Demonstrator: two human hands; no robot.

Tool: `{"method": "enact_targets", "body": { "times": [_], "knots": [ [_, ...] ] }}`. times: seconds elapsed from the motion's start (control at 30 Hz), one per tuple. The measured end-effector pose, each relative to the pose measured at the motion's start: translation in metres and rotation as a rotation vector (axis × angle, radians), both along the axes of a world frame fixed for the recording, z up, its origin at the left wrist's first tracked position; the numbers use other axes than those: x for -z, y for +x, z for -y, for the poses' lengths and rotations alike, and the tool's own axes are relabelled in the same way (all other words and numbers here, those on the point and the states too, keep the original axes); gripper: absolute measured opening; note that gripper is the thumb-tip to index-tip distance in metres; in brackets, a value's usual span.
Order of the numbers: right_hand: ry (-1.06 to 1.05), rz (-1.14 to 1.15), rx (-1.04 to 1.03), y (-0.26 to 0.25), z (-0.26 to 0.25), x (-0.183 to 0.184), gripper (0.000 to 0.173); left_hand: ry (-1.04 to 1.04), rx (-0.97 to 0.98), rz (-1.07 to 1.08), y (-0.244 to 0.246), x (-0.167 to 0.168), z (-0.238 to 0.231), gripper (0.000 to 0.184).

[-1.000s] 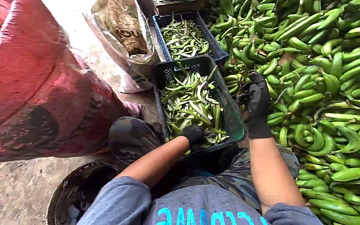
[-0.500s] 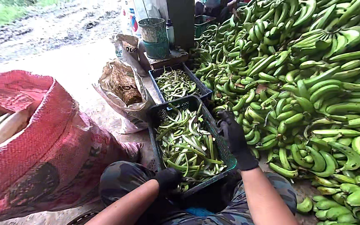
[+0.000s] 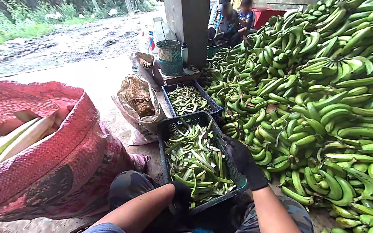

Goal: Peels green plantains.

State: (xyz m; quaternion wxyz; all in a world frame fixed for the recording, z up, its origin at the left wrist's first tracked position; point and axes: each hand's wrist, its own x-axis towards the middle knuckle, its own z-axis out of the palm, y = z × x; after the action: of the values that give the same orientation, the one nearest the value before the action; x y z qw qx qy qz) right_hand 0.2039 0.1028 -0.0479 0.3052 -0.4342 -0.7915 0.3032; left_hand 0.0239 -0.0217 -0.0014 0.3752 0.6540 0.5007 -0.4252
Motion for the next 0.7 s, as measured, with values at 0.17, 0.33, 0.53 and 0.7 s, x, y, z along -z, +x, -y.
{"method": "enact_targets", "body": {
  "times": [0.17, 0.33, 0.53, 0.7],
  "knots": [
    [0.081, 0.033, 0.031, 0.004, -0.001, -0.006, 0.045, 0.143, -0.383, 0.445, -0.099, 0.079, -0.005, 0.040],
    [0.179, 0.005, 0.057, 0.013, -0.005, -0.005, 0.047, 0.474, -0.901, 1.029, -0.151, 0.009, 0.042, 0.030],
    [0.071, 0.003, 0.055, 0.010, -0.001, 0.002, 0.047, 1.299, -0.998, 1.063, -0.195, -0.145, 0.134, 0.037],
    [0.064, 0.059, 0.045, 0.006, -0.002, 0.005, 0.048, 1.710, -1.039, 0.373, -0.262, -0.227, 0.194, 0.029]
  ]
}}
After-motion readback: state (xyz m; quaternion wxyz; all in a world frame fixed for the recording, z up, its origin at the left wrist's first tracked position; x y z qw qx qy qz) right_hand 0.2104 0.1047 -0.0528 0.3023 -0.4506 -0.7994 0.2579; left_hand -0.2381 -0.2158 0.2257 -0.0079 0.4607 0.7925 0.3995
